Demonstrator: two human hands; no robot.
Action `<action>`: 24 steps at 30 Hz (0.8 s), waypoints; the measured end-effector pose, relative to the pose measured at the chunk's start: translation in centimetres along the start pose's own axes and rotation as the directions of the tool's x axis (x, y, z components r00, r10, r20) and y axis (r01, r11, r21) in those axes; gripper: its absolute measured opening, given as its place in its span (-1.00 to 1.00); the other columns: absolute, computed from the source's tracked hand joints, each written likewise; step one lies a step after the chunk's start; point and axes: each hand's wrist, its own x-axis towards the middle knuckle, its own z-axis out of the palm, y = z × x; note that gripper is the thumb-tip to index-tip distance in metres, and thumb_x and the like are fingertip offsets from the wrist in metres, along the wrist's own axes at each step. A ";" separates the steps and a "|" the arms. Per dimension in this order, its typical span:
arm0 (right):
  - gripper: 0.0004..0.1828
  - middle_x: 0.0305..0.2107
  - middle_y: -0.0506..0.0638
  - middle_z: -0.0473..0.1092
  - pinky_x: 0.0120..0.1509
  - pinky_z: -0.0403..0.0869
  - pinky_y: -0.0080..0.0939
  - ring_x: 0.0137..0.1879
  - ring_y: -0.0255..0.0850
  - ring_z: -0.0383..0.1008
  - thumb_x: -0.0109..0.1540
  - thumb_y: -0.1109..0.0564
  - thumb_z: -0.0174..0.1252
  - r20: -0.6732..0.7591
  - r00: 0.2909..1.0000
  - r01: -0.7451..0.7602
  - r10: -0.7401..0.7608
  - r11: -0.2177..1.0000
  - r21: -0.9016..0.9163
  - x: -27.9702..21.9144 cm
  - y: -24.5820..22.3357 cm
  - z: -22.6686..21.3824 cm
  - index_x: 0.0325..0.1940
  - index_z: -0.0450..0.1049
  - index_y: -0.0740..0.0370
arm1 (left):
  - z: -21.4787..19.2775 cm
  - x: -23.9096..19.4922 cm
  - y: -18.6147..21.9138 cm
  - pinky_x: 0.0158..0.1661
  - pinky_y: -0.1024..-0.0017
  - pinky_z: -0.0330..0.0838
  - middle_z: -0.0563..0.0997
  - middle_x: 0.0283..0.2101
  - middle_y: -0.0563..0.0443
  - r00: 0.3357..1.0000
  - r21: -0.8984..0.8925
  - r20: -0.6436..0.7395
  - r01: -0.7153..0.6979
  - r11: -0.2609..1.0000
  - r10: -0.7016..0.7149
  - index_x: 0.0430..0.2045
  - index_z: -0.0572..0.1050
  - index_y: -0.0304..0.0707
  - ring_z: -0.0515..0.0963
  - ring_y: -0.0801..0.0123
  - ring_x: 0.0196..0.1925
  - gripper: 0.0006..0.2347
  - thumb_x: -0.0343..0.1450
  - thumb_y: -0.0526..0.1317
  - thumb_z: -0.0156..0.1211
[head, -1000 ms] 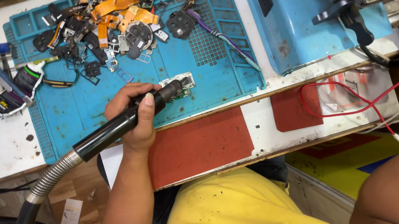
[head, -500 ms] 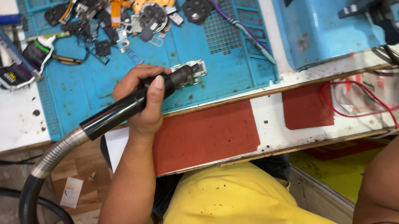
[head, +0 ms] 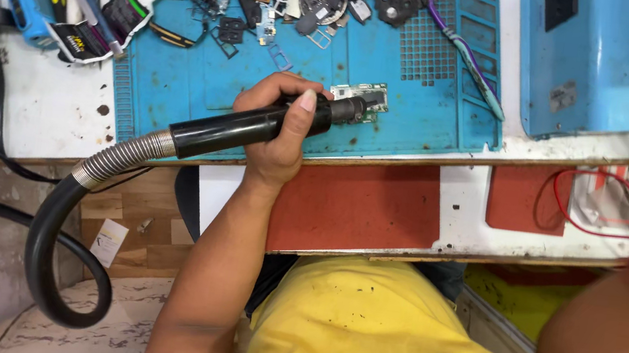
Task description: The person cleans a small circuit board with a purple tool, then uses a hot air gun to heat and remove a component. The person works at a cluttered workbench with various electronic parts and tools visible.
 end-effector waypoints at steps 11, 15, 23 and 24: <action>-0.60 -0.06 0.05 0.40 0.04 0.46 0.00 0.01 0.03 0.41 0.22 0.10 0.34 0.520 0.798 0.247 -0.304 0.953 0.178 4.4 -17.1 11.5 0.14 0.56 0.15 | 0.1 0.3 0.1 -0.08 0.44 0.53 0.67 -0.33 -0.09 1.000 0.011 -0.005 0.007 1.000 -0.006 -0.35 0.55 -0.43 0.65 0.39 -0.25 -0.82 0.51 -0.22 0.18; -0.62 -0.08 0.04 0.39 0.02 0.45 0.00 0.00 0.02 0.40 0.22 0.09 0.34 0.522 0.808 0.236 -0.275 0.961 0.141 3.7 -17.2 11.8 0.13 0.57 0.12 | 0.1 0.0 -0.1 -0.08 0.45 0.54 0.66 -0.33 -0.04 0.996 -0.096 -0.075 0.029 0.995 -0.037 -0.35 0.54 -0.40 0.66 0.41 -0.23 -0.82 0.50 -0.20 0.17; -0.60 -0.16 0.03 0.38 -0.07 0.47 0.00 -0.05 0.00 0.44 0.22 0.03 0.33 0.605 0.732 0.273 -0.315 0.948 0.163 5.7 -16.5 12.2 0.15 0.59 0.03 | 0.3 0.0 -0.3 -0.08 0.46 0.52 0.66 -0.31 -0.05 0.997 -0.032 -0.067 0.028 0.999 -0.030 -0.34 0.54 -0.41 0.63 0.43 -0.22 -0.80 0.50 -0.18 0.18; -0.61 -0.18 0.01 0.39 -0.08 0.46 0.01 -0.06 -0.01 0.45 0.22 0.01 0.33 0.628 0.706 0.281 -0.327 0.944 0.175 6.0 -16.3 12.2 0.14 0.60 0.02 | 0.2 0.0 -0.3 -0.11 0.46 0.51 0.67 -0.32 -0.06 0.999 0.014 -0.025 0.033 0.999 -0.032 -0.35 0.55 -0.41 0.62 0.43 -0.24 -0.80 0.50 -0.18 0.20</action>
